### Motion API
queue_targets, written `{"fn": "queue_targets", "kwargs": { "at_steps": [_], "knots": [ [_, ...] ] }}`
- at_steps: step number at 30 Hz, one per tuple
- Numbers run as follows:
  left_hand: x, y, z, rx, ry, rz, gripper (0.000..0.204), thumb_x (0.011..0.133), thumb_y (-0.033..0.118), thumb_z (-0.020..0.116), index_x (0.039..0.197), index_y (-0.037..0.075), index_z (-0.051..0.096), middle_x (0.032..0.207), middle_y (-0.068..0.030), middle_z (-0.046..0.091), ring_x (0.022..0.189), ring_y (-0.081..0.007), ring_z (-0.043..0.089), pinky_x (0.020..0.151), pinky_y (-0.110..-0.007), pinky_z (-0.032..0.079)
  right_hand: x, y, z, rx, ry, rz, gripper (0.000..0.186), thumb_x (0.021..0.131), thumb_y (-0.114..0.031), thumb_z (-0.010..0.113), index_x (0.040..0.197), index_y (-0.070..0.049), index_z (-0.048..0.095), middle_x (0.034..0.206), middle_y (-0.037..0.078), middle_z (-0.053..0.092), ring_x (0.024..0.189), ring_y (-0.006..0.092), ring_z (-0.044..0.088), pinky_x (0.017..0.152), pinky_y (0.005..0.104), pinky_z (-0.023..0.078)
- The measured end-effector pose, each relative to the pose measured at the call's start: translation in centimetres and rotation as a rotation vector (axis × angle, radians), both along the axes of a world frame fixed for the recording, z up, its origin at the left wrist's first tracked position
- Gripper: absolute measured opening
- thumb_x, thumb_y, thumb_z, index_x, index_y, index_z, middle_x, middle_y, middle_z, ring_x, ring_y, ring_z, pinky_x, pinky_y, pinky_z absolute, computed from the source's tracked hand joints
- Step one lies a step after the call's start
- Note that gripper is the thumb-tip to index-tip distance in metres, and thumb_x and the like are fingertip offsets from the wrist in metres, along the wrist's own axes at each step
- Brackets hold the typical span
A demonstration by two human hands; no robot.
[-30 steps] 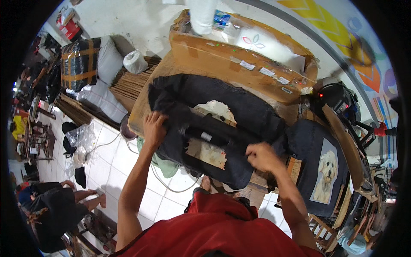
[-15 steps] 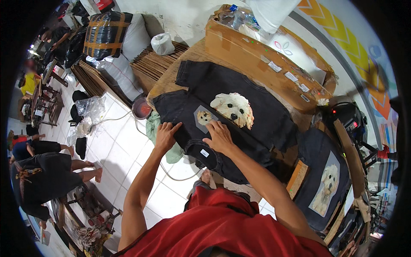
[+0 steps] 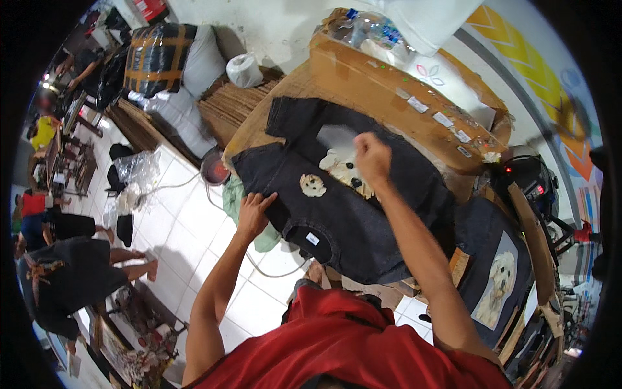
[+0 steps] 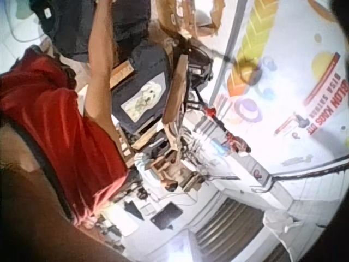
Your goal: The person places black t-shirts on a heat press, aligns a dog image transfer, and presses the machine to apply the design. They repeat this process for multiple shirts, removing each finished shirt and stacking them.
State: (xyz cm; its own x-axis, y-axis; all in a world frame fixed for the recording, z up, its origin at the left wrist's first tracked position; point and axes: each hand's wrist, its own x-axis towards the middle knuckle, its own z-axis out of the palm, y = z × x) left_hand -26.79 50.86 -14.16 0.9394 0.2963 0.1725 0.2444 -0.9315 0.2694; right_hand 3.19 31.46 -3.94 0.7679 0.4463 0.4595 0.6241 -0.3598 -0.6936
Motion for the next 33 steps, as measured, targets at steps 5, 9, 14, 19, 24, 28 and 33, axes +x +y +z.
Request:
{"fn": "queue_targets", "kwargs": {
  "at_steps": [5,9,14,19,24,28,33],
  "knots": [
    [0.3,0.2,0.1,-0.007,-0.033,-0.012,0.069,0.067,-0.003,0.061,0.132,0.019,0.065,0.09,-0.0066,0.055,0.093,-0.0288,0.053,0.084,-0.041,0.04,13.8,-6.9,13.1,0.126,-0.307,-0.454,0.013,0.088,-0.014,0.069,0.095,-0.003,0.073,0.084,0.017,0.072,0.075,0.0346,0.07,0.07,0.0422,0.055],
    [0.3,0.3,0.7,-0.05,-0.007,-0.041,0.067,0.068,-0.004,0.059,0.13,0.017,0.065,0.089,-0.0067,0.055,0.092,-0.029,0.053,0.083,-0.041,0.04,16.3,-9.9,16.2,-0.18,-0.723,-0.643,0.024,0.091,-0.02,0.067,0.102,0.001,0.071,0.094,0.023,0.071,0.09,0.0412,0.068,0.08,0.0509,0.053],
    [0.4,1.2,1.0,-0.12,-0.027,-0.059,0.06,0.068,-0.004,0.059,0.125,0.012,0.066,0.089,-0.0076,0.058,0.092,-0.0293,0.056,0.082,-0.043,0.042,-3.6,-11.9,8.2,-0.659,-0.184,0.226,0.025,0.089,-0.028,0.062,0.088,-0.004,0.067,0.088,0.018,0.067,0.086,0.0388,0.066,0.075,0.0498,0.053],
    [0.5,2.7,1.7,-0.174,-0.12,-0.037,0.036,0.073,-0.002,0.061,0.108,0.008,0.068,0.089,-0.0104,0.06,0.093,-0.0323,0.059,0.082,-0.045,0.044,-19.8,-19.3,-1.9,-1.115,-0.118,0.653,0.04,0.082,-0.026,0.071,0.114,-0.002,0.062,0.145,0.019,0.043,0.138,0.0327,0.038,0.111,0.0578,0.034],
    [1.7,3.0,4.4,-0.285,-0.233,0.041,0.023,0.079,-0.002,0.062,0.099,0.006,0.068,0.092,-0.0118,0.063,0.091,-0.034,0.061,0.082,-0.044,0.044,-19.5,-22.3,-4.6,-0.775,-0.192,0.466,0.019,0.081,-0.012,0.064,0.099,-0.006,0.063,0.125,0.015,0.059,0.12,0.0332,0.054,0.099,0.0516,0.046],
    [4.9,3.5,7.5,-0.354,-0.367,0.092,0.022,0.08,-0.003,0.064,0.101,0.005,0.068,0.093,-0.0131,0.066,0.088,-0.0353,0.064,0.08,-0.041,0.049,-15.7,-21.8,-1.1,-0.396,0.156,0.073,0.016,0.076,-0.003,0.064,0.091,-0.006,0.061,0.084,0.018,0.065,0.076,0.0386,0.067,0.068,0.047,0.054],
    [16.4,6.3,10.9,-0.296,-0.483,-0.034,0.015,0.092,0.01,0.064,0.105,0.003,0.066,0.097,-0.0167,0.068,0.093,-0.0376,0.067,0.078,-0.042,0.052,-2.1,-22.0,4.6,-0.377,0.048,-0.238,0.012,0.093,-0.011,0.059,0.104,-0.008,0.056,0.082,0.024,0.067,0.083,0.0464,0.066,0.075,0.0543,0.051]
  ]
}}
